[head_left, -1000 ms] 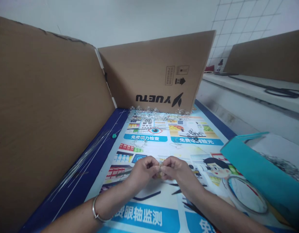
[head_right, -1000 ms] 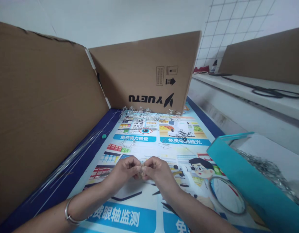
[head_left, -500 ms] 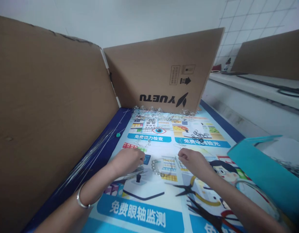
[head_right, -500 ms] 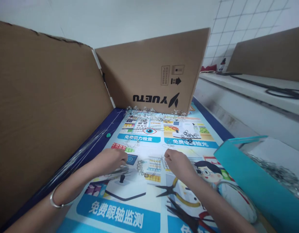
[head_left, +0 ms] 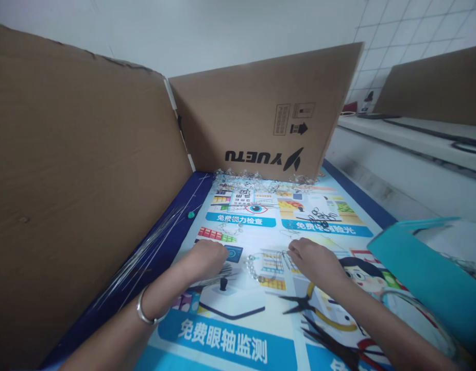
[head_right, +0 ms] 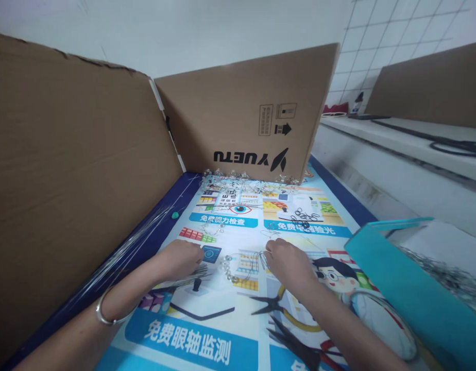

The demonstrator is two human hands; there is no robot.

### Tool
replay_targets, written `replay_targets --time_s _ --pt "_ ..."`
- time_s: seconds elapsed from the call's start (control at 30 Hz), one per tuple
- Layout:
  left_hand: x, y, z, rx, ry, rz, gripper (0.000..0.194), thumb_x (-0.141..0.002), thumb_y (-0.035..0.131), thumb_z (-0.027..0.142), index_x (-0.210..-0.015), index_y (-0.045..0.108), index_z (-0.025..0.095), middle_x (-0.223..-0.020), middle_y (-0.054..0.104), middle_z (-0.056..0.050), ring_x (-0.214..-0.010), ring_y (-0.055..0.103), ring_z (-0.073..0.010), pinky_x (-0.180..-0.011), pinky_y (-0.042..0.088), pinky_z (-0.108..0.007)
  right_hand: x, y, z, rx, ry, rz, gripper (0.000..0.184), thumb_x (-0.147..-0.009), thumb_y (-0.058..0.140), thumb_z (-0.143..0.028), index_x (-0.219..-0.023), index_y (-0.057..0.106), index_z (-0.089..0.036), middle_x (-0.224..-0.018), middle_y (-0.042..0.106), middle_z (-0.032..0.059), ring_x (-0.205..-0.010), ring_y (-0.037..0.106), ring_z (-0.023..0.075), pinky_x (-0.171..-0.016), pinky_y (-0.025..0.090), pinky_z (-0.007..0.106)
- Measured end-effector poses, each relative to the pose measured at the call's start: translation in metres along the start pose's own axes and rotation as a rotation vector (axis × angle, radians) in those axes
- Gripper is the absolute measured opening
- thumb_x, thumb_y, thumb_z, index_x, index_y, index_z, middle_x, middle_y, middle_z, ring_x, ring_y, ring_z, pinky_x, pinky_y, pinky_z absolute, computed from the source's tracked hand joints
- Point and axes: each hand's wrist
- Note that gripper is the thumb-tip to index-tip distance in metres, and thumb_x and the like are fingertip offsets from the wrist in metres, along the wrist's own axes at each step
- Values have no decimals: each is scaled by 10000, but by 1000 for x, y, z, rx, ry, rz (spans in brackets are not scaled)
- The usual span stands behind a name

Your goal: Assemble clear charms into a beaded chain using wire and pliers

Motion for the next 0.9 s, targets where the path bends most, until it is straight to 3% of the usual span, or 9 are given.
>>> replay_targets --time_s 0.27,0.47,0.7,0.9 --pt "5 -12 4 18 38 -9 211 -696 408 158 -719 617 150 -723 652 -108 -618 588 -223 -526 371 -281 1 -4 -2 13 4 12 229 -835 362 -276 -730 548 -193 -779 584 31 -671 550 142 -513 258 238" --pt "8 -22 10 66 -35 13 199 -716 401 192 -746 596 171 -646 623 -65 -580 559 -179 -496 313 -244 2 -7 -5 14 -6 57 237 -846 362 -280 -769 572 -201 -804 588 35 -703 556 144 -533 296 236" --pt "6 -19 7 171 49 -37 211 -747 416 209 -773 624 193 -715 652 -52 -627 562 -169 -520 320 -238 14 -13 -21 44 -115 79 245 -854 358 -271 -831 596 -220 -834 592 38 -809 552 166 -601 353 245" --pt "10 -26 7 210 48 5 142 -687 494 188 -757 616 206 -701 652 -26 -641 561 -168 -514 294 -233 18 -15 -26 45 -181 74 247 -858 352 -243 -806 593 -215 -804 586 40 -787 547 167 -600 361 249"
Point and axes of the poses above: each hand's wrist, its own x-axis away from the middle knuckle, its own y-axis out of the palm, z = x × y
